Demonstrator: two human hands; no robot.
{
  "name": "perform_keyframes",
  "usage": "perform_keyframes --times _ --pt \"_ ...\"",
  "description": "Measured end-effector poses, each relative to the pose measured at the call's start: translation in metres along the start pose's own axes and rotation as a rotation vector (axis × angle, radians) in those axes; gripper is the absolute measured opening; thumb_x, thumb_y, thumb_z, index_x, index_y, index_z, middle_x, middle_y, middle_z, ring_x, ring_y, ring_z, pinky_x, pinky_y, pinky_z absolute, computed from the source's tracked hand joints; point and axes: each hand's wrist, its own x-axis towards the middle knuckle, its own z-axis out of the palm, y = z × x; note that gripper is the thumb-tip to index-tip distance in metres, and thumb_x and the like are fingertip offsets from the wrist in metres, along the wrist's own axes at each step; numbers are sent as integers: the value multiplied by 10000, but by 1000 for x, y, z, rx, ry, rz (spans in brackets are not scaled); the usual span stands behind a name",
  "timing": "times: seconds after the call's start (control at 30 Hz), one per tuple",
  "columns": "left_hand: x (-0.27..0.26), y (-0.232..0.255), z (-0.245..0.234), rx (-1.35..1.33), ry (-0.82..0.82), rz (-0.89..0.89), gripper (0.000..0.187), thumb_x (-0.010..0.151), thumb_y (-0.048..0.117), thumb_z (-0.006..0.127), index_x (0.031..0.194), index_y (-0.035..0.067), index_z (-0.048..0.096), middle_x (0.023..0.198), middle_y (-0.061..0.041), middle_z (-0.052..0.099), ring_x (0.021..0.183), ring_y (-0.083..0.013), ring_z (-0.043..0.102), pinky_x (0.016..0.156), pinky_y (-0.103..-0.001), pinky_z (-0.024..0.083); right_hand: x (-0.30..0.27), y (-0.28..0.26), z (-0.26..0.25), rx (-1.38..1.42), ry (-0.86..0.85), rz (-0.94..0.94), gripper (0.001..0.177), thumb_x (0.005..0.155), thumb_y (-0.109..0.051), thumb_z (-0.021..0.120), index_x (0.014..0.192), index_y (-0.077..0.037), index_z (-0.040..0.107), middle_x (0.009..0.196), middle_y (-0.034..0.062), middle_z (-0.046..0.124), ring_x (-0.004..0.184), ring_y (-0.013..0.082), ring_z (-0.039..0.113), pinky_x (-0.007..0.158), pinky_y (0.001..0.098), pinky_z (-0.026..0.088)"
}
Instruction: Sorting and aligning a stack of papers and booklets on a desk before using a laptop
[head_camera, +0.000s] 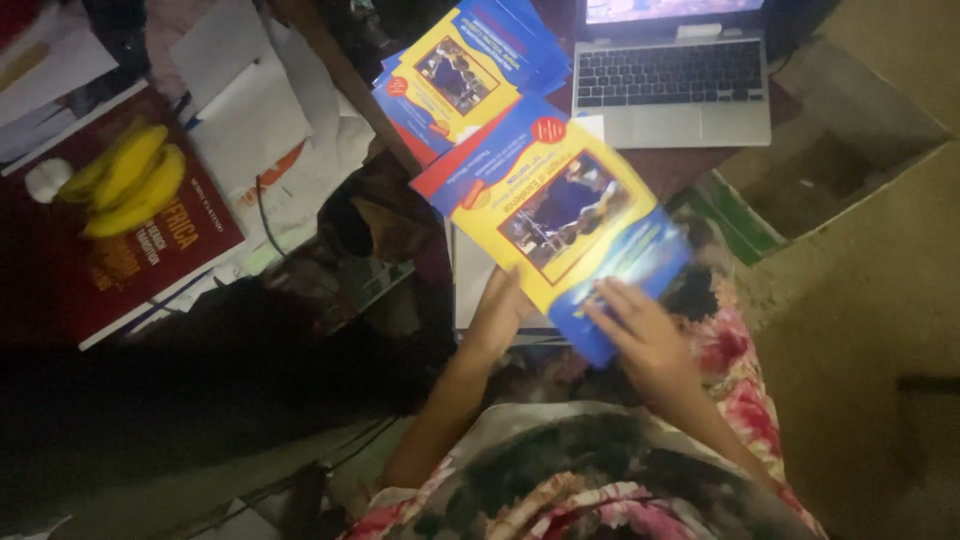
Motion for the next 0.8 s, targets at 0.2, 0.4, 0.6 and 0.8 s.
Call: perform_keyframes --times 0.2,0.4,0.6,0.8 --pt "5 26 0 599 229 218 364 966 54 666 1307 -38 577 1188 -203 672 1094 -272 640 953 -476 535 -6 -7 20 178 -125 126 333 888 -218 749 1214 -152 755 1443 141 622 1300 387 594 1050 515 485" --pt "23 22 -22 341 277 211 428 951 76 696 1350 21 549 1199 -176 689 1038 -256 700 867 -432 599 -24 5 -3 210 -41 850 295 1029 -323 619 870 -205 838 776 17 822 745 165 798 818 320 588" --pt "21 0 4 113 317 123 460 957 75 704 1366 -19 515 1155 -196 674 974 -285 731 843 -419 606 -87 46 46 418 -2 1111 750 940 -438 709 1477 51 522 1448 321 554 1385 429 504 1175 537 349" --pt "-8 20 65 107 340 15 349 914 154 780 1214 26 656 995 -101 680 831 -237 733 737 -374 636 -48 42 27 796 652 1044 432 962 -95 746 1332 -184 541 712 -27 627 597 70 638 563 273 587"
